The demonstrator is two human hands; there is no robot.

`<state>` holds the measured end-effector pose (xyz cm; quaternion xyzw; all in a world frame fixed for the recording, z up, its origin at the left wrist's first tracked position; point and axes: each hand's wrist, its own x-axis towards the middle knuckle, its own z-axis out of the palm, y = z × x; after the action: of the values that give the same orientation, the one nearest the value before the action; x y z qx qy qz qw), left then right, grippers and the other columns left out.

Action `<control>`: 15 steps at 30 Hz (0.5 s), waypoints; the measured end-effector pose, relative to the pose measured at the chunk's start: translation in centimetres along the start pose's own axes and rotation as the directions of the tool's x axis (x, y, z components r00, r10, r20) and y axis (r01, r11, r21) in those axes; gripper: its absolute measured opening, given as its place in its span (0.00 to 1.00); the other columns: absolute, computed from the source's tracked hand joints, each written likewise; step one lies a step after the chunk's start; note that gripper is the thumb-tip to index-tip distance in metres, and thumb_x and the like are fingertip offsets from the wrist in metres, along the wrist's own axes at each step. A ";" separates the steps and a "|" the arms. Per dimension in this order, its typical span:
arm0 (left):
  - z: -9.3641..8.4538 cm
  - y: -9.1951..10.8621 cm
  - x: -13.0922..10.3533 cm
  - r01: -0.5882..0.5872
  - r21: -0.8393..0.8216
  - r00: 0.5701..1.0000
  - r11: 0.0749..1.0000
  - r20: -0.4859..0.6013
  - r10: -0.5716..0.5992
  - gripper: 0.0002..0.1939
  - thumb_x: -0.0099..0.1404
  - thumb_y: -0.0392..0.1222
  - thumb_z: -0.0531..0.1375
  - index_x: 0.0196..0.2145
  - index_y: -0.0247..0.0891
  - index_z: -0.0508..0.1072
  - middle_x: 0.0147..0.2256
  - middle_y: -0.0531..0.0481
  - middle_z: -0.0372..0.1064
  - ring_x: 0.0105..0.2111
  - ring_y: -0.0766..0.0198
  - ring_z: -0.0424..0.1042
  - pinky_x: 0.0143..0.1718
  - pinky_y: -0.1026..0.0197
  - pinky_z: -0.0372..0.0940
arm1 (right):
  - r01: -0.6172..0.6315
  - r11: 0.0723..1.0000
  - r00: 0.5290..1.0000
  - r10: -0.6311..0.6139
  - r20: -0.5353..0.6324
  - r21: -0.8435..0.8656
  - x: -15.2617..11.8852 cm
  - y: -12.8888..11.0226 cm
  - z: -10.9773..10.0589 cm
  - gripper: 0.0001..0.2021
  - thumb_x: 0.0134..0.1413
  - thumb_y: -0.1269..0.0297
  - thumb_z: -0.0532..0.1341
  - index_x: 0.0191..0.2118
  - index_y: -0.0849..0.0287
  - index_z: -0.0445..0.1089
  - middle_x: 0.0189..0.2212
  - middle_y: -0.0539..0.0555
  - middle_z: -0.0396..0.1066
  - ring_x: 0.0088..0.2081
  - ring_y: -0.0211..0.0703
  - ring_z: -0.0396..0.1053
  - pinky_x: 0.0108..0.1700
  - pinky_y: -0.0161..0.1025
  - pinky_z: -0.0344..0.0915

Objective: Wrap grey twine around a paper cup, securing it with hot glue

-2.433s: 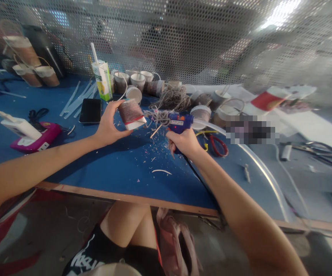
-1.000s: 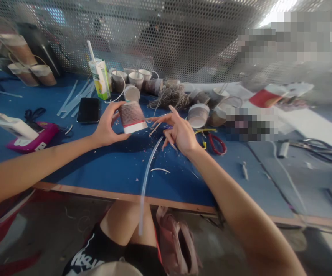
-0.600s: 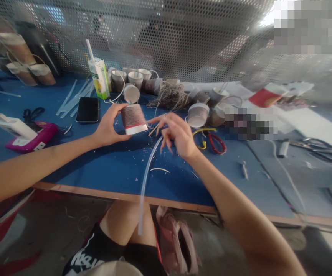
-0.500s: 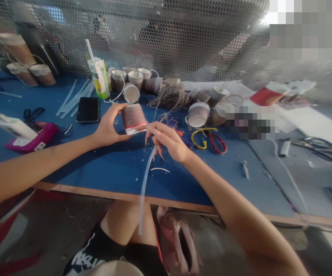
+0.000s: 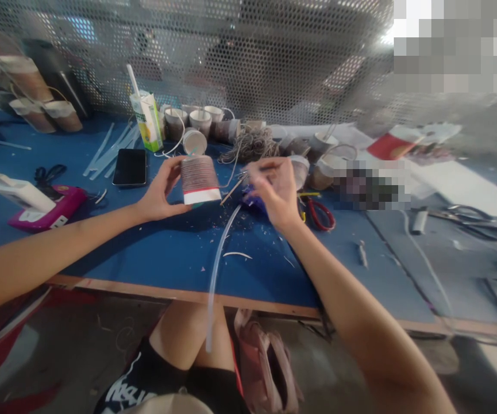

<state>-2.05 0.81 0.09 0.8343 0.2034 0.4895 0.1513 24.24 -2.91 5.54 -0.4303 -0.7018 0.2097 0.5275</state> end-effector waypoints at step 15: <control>0.3 1.0 0.1 -0.078 0.079 0.992 0.994 0.108 0.069 0.52 0.57 0.62 0.63 0.67 0.46 0.36 0.68 0.34 0.42 0.69 0.45 0.46 0.67 0.39 0.51 | 0.354 0.901 0.880 -0.231 0.414 -0.251 -0.9 1.1 2.1 0.38 0.50 0.62 0.62 0.62 0.53 0.40 0.63 0.65 0.52 0.66 0.56 0.52 0.66 0.61 0.49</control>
<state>-1.51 0.02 0.45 0.8714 0.1844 0.4414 0.1087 22.78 -2.72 3.41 -0.3493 -0.8713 0.0884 0.3331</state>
